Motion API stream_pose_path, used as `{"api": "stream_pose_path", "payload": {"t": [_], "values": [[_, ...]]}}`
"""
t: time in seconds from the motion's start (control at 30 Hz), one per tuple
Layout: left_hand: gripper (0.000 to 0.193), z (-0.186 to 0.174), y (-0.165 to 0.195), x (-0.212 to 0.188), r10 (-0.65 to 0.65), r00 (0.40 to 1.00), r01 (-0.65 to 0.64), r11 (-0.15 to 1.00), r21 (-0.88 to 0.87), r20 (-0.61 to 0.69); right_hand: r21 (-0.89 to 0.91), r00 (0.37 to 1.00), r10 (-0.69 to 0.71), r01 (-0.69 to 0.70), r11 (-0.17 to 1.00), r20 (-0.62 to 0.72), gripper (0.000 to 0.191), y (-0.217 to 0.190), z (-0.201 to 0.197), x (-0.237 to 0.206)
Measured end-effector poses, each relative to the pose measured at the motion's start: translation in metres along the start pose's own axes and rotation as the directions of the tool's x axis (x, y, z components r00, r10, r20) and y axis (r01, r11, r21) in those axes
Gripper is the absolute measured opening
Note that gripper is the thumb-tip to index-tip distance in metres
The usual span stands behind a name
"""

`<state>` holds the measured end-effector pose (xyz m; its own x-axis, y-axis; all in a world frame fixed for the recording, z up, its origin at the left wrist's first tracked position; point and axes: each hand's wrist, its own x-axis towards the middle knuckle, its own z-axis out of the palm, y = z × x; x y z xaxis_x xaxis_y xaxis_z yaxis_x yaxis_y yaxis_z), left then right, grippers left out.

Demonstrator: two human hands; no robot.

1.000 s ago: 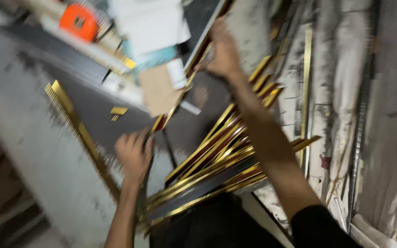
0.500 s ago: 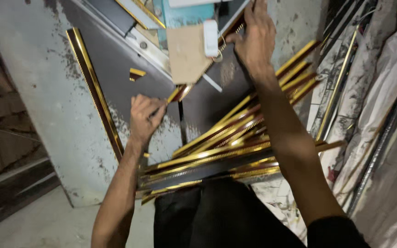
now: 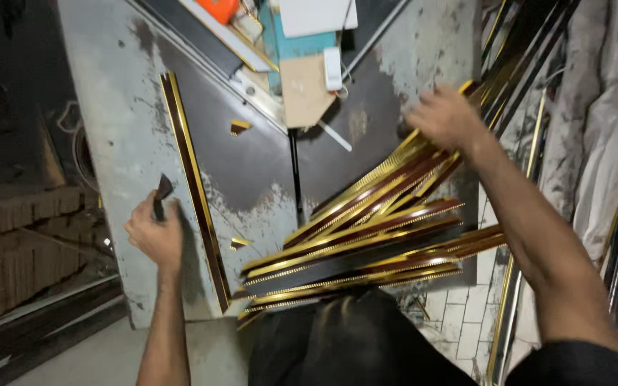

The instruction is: The person picks up long decorative mouldings with gold trim from a workbench, briefly measures one with a tape measure, and then repeatedly moves them between piles on the bench. The person handles the mouldings one at a time, stacking them in different locations on the cluttered surface.

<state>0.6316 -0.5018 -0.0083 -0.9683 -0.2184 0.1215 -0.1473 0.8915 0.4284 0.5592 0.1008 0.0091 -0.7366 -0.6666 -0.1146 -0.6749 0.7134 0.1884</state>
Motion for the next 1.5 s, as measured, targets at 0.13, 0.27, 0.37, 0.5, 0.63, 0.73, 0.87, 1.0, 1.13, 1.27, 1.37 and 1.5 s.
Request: {"api": "stream_pose_path", "payload": {"t": [0.13,0.27,0.37,0.5,0.63,0.73,0.87,1.0,1.13,1.27,1.37,1.5], "values": [[0.063,-0.006,0.025,-0.051,0.094,0.994,-0.099,0.99,0.098,0.053,0.204,0.982,0.186,-0.187,0.961,0.02,0.019,-0.081,-0.011,-0.048],[0.064,0.0,0.039,-0.096,0.042,0.993,-0.053,0.993,0.107,0.11,0.212,0.965,0.226,-0.196,0.958,-0.132,0.036,-0.136,-0.004,-0.069],[0.052,0.003,0.022,-0.111,0.018,0.987,-0.017,1.0,-0.006,0.163,0.344,0.954,0.228,-0.152,0.926,-0.193,0.031,-0.148,0.005,-0.081],[0.032,0.011,-0.009,-0.119,-0.061,0.98,0.057,0.998,0.028,0.19,0.363,0.983,0.115,-0.056,0.93,-0.143,0.017,-0.163,-0.001,-0.088],[0.027,0.0,-0.026,-0.125,-0.303,0.952,0.306,0.921,-0.242,0.048,0.545,0.999,-0.014,0.037,0.838,-0.045,0.026,-0.222,-0.029,-0.076],[0.035,-0.036,-0.024,-0.118,-0.261,0.964,0.224,0.891,-0.395,-0.041,0.584,0.894,-0.037,-0.259,0.77,0.447,0.028,-0.265,-0.058,-0.053],[0.043,-0.092,0.025,-0.105,-0.486,0.869,0.392,0.563,-0.728,0.091,0.658,0.986,0.124,-0.023,0.752,-0.107,0.05,-0.289,-0.116,-0.03],[0.045,-0.096,0.143,-0.133,-0.106,0.967,-0.17,0.401,-0.9,-0.23,0.861,0.857,0.446,-0.007,0.509,-0.257,0.043,-0.322,-0.182,0.009],[0.037,-0.094,0.191,-0.142,-0.251,0.95,-0.172,0.074,-0.982,-0.185,0.985,0.892,0.447,-0.016,0.171,-0.063,0.029,-0.323,-0.204,0.03],[0.023,-0.095,0.121,-0.125,-0.407,0.911,0.131,0.147,-0.98,0.061,0.446,0.863,0.387,-0.501,0.741,0.325,0.016,-0.234,-0.144,0.029],[0.016,-0.056,0.069,-0.137,-0.36,0.906,0.371,0.428,-0.824,0.221,0.281,0.815,0.529,-0.464,0.84,-0.236,0.027,-0.164,-0.083,0.022],[0.017,0.016,0.046,-0.181,-0.081,0.966,0.18,0.893,-0.413,0.247,0.395,0.66,0.74,-0.65,0.65,-0.132,0.043,-0.137,-0.024,0.046]]}}
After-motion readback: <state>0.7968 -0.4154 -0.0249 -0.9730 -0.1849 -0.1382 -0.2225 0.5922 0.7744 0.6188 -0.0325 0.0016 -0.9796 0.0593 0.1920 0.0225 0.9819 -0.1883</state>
